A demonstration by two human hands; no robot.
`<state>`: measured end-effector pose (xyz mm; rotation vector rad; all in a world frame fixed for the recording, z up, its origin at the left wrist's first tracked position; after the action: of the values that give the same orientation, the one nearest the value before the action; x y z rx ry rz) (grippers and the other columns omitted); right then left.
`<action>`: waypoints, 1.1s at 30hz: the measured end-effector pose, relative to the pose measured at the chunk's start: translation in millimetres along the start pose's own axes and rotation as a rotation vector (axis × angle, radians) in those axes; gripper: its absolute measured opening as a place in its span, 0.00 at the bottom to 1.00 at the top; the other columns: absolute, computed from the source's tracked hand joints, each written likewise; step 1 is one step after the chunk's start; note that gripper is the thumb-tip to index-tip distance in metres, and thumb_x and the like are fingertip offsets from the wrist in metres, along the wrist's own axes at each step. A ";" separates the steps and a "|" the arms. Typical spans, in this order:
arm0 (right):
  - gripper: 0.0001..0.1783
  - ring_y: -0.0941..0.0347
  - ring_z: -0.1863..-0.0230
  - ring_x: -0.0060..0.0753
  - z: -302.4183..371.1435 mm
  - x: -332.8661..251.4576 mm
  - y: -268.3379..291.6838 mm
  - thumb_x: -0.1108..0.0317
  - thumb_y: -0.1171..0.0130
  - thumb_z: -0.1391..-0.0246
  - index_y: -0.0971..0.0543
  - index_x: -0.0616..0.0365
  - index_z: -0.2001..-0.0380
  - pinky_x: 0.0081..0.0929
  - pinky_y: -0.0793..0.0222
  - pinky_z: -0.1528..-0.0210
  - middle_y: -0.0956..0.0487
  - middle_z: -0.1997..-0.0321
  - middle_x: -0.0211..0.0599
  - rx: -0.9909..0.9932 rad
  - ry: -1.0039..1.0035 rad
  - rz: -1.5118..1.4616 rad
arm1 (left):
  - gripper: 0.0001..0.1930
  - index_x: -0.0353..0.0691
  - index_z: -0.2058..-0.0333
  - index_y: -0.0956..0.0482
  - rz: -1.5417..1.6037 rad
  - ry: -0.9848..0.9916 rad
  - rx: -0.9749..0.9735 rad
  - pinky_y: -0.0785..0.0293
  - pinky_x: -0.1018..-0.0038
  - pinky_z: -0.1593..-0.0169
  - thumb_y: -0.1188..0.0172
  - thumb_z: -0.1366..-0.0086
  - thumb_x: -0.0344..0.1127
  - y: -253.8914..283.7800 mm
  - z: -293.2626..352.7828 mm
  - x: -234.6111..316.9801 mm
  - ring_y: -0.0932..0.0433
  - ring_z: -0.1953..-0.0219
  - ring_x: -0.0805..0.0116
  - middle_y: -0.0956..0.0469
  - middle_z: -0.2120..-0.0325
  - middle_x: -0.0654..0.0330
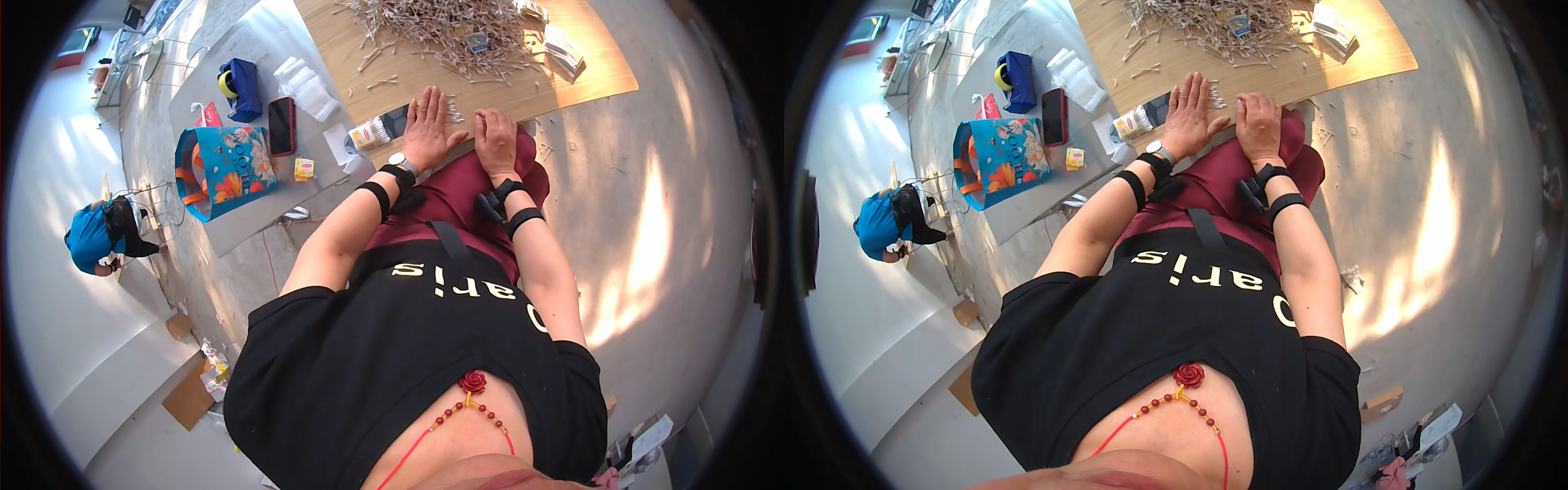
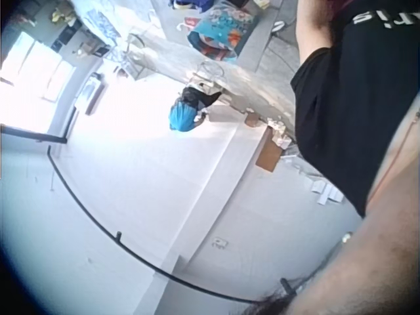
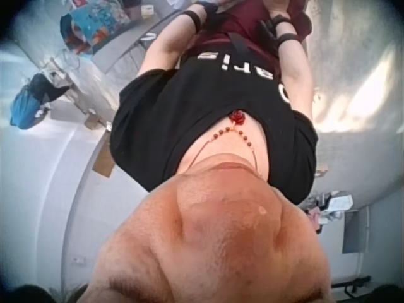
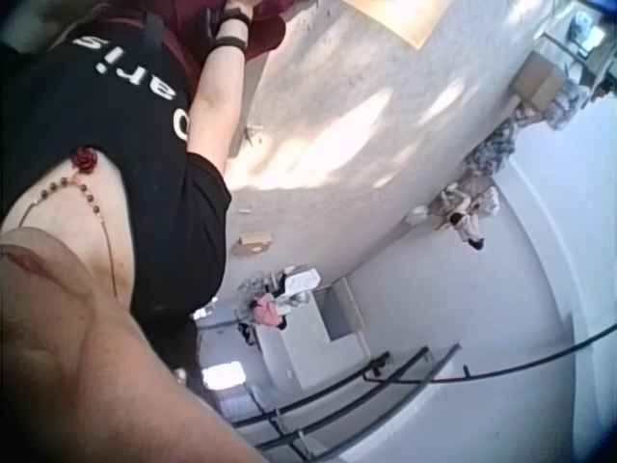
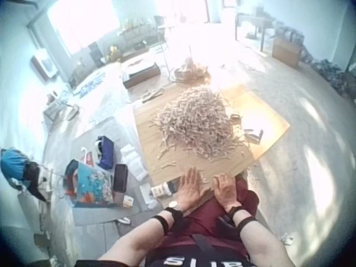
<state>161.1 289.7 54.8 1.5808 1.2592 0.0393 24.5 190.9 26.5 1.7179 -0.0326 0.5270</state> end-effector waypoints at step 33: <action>0.43 0.62 0.14 0.33 -0.8 -7.0 -51.3 0.37 0.61 0.26 0.44 0.53 0.20 0.60 0.75 0.17 0.50 0.14 0.35 -0.400 0.089 0.494 | 0.59 0.22 0.25 0.55 -0.099 0.173 0.053 0.74 0.47 0.20 0.52 0.31 0.73 18.5 12.8 -32.7 0.68 0.18 0.44 0.58 0.21 0.36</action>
<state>122.6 278.9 21.9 1.5061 0.8322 0.6415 -6.3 166.1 30.3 1.7099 0.1909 0.6052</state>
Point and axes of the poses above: each hand's wrist, its own z-axis away from the middle knuckle, its own y-axis out of the back of the hand, x = y × z, the point moved 6 cm from there along -z, towards the middle knuckle
